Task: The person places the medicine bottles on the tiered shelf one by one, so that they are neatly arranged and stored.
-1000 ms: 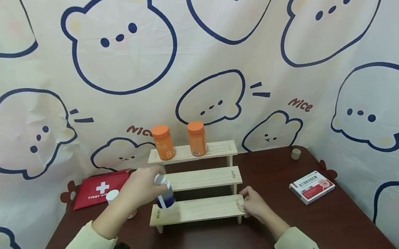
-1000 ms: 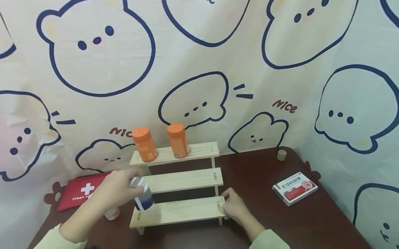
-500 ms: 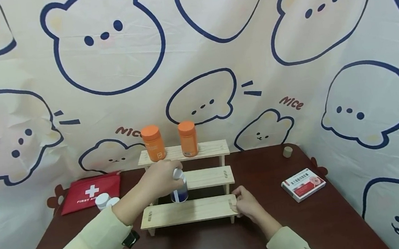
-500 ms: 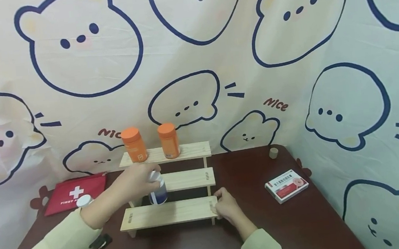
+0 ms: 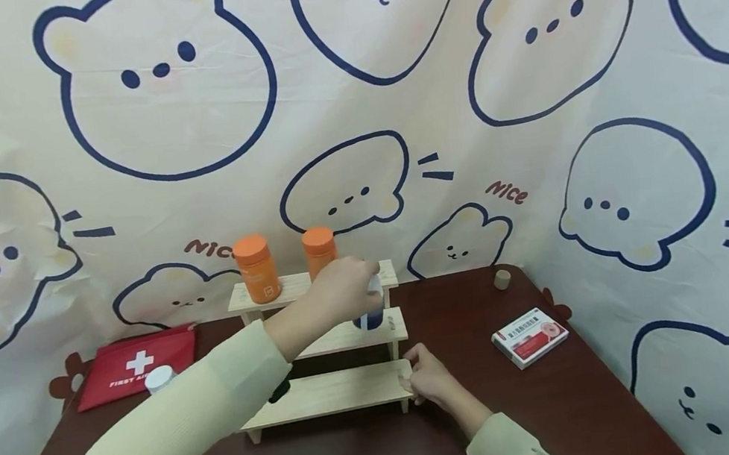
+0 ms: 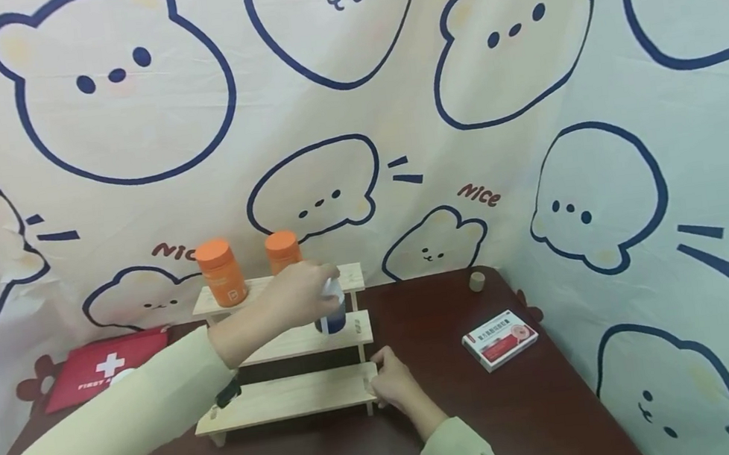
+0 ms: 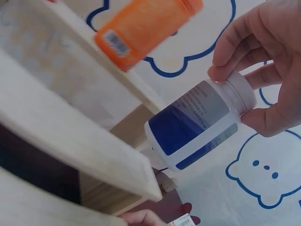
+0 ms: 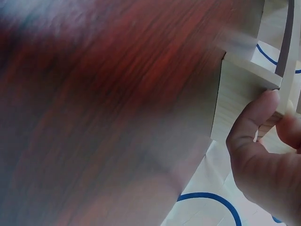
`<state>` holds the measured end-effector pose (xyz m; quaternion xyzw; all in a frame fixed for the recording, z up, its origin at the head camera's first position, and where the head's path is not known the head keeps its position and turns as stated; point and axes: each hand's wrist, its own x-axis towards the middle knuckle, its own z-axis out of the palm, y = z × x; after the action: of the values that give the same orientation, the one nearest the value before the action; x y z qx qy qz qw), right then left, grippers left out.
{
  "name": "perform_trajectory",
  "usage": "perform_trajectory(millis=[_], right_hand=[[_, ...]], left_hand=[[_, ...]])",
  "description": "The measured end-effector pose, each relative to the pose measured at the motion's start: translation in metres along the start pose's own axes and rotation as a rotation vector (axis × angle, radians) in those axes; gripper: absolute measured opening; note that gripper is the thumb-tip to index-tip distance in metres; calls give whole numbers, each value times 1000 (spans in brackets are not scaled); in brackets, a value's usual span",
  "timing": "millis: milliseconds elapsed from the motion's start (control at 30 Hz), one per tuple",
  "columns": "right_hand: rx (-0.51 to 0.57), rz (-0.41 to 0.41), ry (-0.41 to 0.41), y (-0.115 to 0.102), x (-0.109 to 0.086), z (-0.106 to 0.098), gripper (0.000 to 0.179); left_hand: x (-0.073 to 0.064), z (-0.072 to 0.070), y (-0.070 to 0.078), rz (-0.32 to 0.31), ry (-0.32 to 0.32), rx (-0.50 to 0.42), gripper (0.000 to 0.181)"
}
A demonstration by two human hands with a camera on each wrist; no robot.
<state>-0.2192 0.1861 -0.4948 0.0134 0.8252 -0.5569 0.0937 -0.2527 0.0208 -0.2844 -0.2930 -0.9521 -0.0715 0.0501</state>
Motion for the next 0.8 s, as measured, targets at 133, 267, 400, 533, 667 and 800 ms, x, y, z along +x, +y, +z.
perform_trajectory(millis=[133, 267, 400, 533, 667, 800], right_hand=[[3, 2, -34, 1, -1, 5, 53], [35, -2, -49, 1, -1, 7, 53], [48, 3, -66, 0, -1, 6, 55], [62, 0, -86, 0, -2, 4, 50], [82, -8, -91, 2, -1, 2, 49], [92, -1, -91, 2, -2, -3, 52]], left_hand=[[18, -1, 2, 0, 24, 37, 24], [33, 0, -2, -5, 71, 71, 22], [47, 2, -10, -46, 89, 82, 21], [59, 2, -14, -88, 76, 70, 24], [69, 2, -14, -113, 60, 64, 28], [77, 3, -11, -118, 44, 73, 28]])
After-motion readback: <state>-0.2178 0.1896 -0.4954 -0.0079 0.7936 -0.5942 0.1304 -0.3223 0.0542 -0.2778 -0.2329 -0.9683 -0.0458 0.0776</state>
